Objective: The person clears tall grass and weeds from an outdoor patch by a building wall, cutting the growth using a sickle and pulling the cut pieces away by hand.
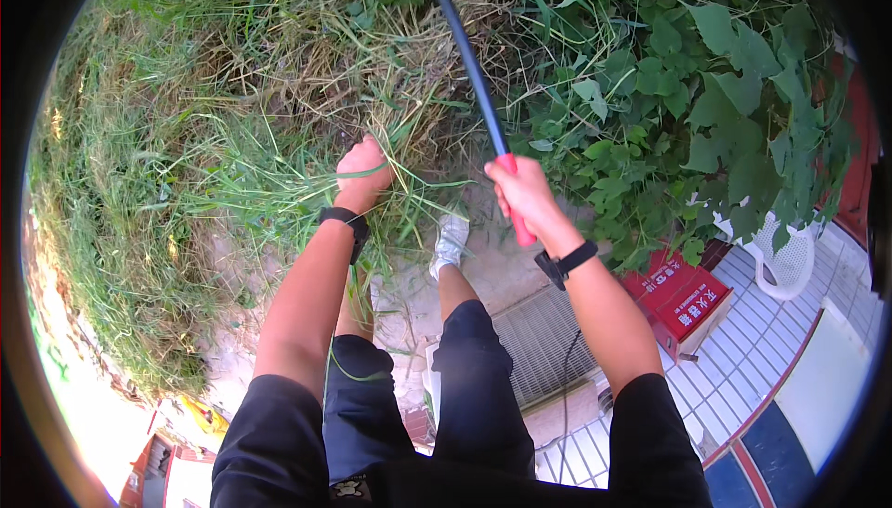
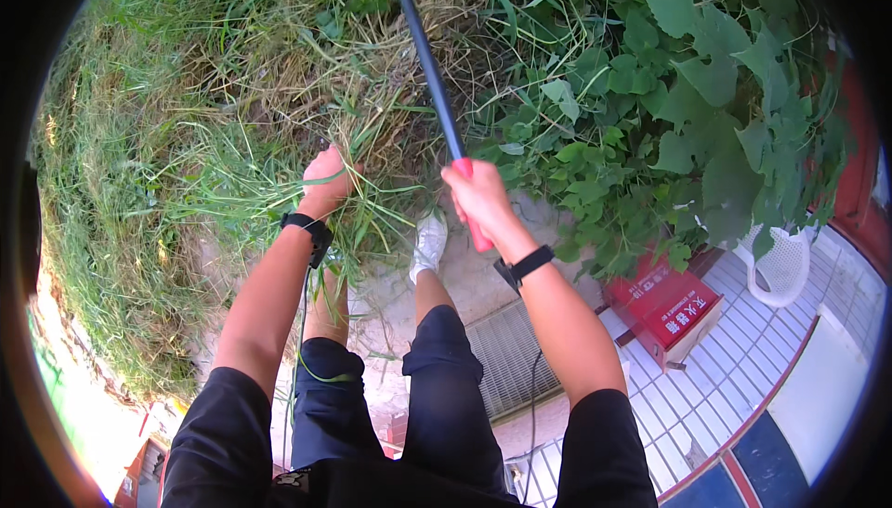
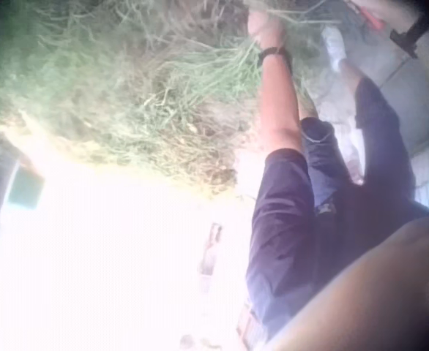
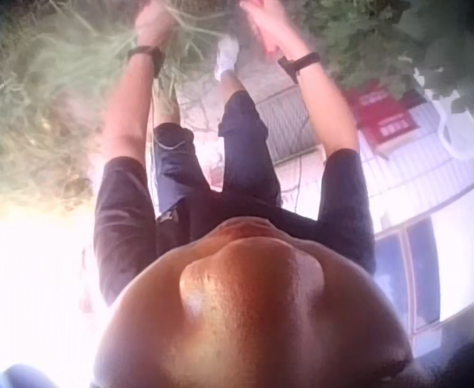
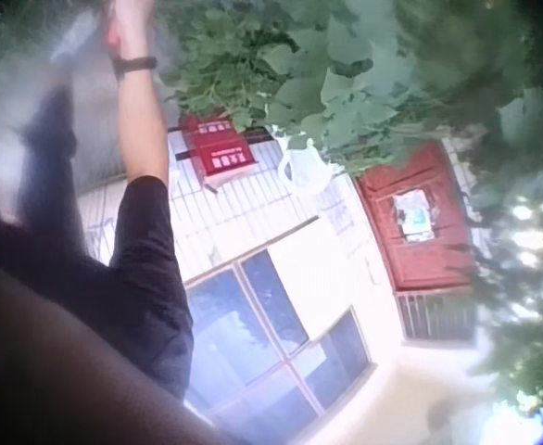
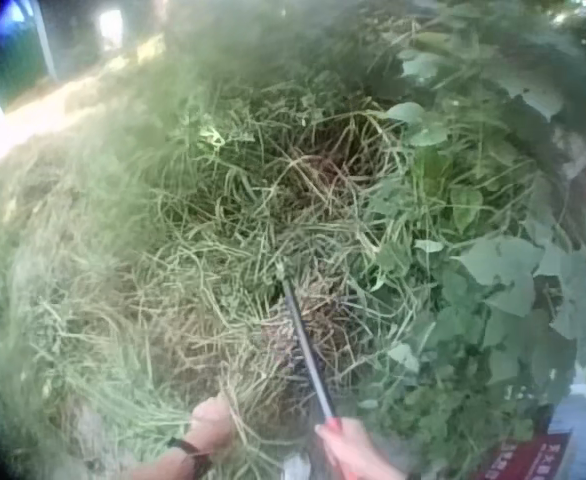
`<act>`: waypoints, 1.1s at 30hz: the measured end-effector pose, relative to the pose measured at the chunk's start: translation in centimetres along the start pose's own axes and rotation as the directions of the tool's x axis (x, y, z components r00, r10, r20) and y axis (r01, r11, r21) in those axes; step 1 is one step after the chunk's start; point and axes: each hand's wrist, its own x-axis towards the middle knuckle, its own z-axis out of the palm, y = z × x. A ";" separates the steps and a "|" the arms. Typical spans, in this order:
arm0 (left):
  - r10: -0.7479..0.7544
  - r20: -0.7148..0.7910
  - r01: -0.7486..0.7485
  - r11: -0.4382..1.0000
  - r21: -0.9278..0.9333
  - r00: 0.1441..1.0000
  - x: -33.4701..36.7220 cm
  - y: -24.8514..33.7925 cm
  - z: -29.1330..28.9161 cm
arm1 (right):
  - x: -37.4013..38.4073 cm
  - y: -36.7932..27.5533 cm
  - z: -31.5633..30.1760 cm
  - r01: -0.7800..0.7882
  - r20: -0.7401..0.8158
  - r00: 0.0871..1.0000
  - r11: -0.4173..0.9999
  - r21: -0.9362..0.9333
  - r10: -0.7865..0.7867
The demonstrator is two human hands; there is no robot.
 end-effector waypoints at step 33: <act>0.321 0.222 -0.390 0.724 0.569 0.921 -1.2 -14.8 -7.2 | -35.7 29.7 24.2 -0.361 -0.431 0.833 0.931 0.050 0.346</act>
